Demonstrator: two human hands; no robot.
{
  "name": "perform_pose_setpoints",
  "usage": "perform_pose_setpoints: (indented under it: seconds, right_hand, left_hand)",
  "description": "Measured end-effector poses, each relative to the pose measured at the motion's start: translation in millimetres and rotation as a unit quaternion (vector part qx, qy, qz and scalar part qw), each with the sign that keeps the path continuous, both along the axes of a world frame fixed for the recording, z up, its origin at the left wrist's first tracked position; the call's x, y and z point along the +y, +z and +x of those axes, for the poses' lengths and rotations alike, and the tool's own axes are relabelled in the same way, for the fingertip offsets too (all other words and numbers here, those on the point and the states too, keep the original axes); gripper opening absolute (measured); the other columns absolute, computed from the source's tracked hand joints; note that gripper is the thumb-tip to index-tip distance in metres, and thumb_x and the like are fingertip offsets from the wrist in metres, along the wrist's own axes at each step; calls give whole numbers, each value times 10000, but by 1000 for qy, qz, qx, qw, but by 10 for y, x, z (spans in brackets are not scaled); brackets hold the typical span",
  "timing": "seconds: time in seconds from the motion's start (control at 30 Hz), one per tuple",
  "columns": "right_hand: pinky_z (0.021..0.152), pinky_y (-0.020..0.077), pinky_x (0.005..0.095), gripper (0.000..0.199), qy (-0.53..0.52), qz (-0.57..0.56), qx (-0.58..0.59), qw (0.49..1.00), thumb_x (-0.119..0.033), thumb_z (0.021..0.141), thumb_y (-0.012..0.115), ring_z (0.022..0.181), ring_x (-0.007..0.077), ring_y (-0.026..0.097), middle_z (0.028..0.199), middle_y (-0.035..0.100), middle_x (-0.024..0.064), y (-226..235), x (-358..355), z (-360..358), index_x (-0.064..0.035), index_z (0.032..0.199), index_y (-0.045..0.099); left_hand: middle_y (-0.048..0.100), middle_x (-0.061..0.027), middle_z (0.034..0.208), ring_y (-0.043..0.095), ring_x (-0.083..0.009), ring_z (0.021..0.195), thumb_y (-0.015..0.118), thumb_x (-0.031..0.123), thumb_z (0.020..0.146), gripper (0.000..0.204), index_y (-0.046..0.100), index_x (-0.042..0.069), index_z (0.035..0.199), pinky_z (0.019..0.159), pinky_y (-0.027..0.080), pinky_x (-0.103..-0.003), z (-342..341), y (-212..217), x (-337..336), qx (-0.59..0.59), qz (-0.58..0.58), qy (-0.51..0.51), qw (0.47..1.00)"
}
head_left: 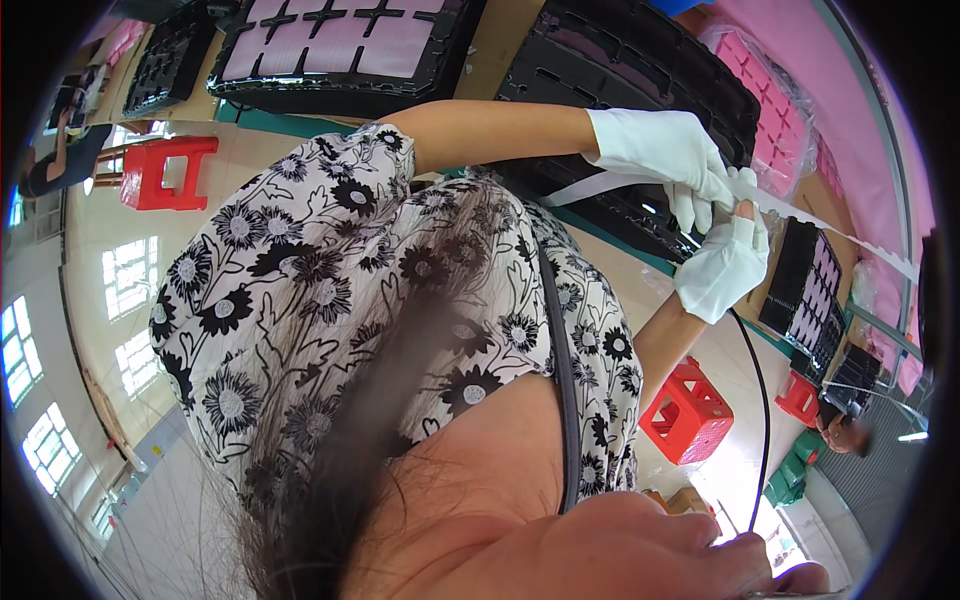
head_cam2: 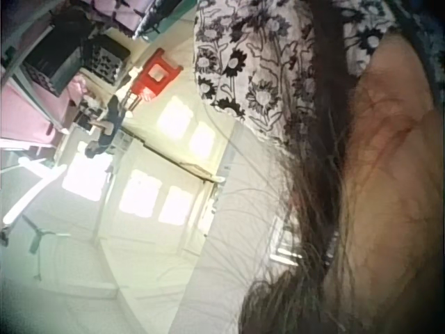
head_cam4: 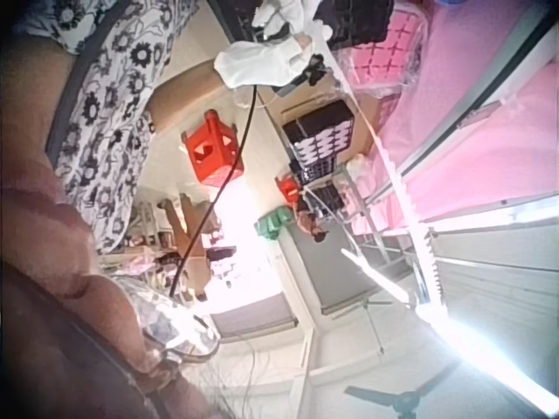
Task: The recorder is placing pink foam cross-shaped pieces into a black plastic tray mold.
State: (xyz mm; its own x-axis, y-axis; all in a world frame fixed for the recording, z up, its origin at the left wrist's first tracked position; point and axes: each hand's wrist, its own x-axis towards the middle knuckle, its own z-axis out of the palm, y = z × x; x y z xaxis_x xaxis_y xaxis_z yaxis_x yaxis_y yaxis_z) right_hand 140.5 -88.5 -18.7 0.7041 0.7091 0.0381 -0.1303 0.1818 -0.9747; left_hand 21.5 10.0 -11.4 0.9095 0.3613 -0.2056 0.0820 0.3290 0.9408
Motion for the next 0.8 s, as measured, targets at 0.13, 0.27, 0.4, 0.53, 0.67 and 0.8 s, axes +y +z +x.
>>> perform_pose_setpoints:
  seconds: [0.13,0.27,0.4,0.53,0.67,0.8]
  right_hand:
    - [929,454,383,277,-8,-36,-29,999,-5,826,549,1049,323,564,1130,563,252,10,-27,-32,157,1050,524]
    - [921,437,354,324,0,-20,8,1000,-102,869,506,1051,255,542,1173,545,210,-8,-37,-93,136,1089,528]
    - [963,424,401,312,16,-3,54,998,-29,848,509,1120,315,514,1206,509,263,33,-53,-146,165,1092,520]
    - [977,411,400,333,41,-14,45,998,-52,865,483,1127,292,512,1204,517,251,34,-62,-159,163,1118,510]
    - [996,377,393,387,11,-43,-39,998,-96,874,451,1158,290,489,1215,522,222,103,-133,-161,145,1176,481]
    - [905,425,282,330,69,-118,-184,973,-69,842,525,1025,219,565,1176,565,178,-345,187,383,94,1129,539]
  left_hand:
    - [671,-105,866,660,-161,701,558,193,893,233,645,15,1013,695,512,-254,27,-54,-2,-12,28,38,999]
    - [675,-107,882,662,-158,711,540,161,895,208,653,25,1003,707,513,-252,23,-120,-7,-11,71,59,996]
    - [677,-120,904,666,-156,739,541,152,884,213,653,43,1027,730,513,-246,16,-199,27,-24,130,61,989]
    - [677,-126,898,669,-160,746,550,179,881,231,651,52,1046,723,514,-244,-44,-215,76,-24,159,80,984]
    - [673,-146,869,670,-175,736,581,237,870,276,644,31,1043,701,513,-242,-148,-89,55,-5,120,110,987]
    - [679,-127,830,671,-166,728,576,311,863,343,644,1,992,693,519,-252,-398,176,-171,-67,40,3,997]
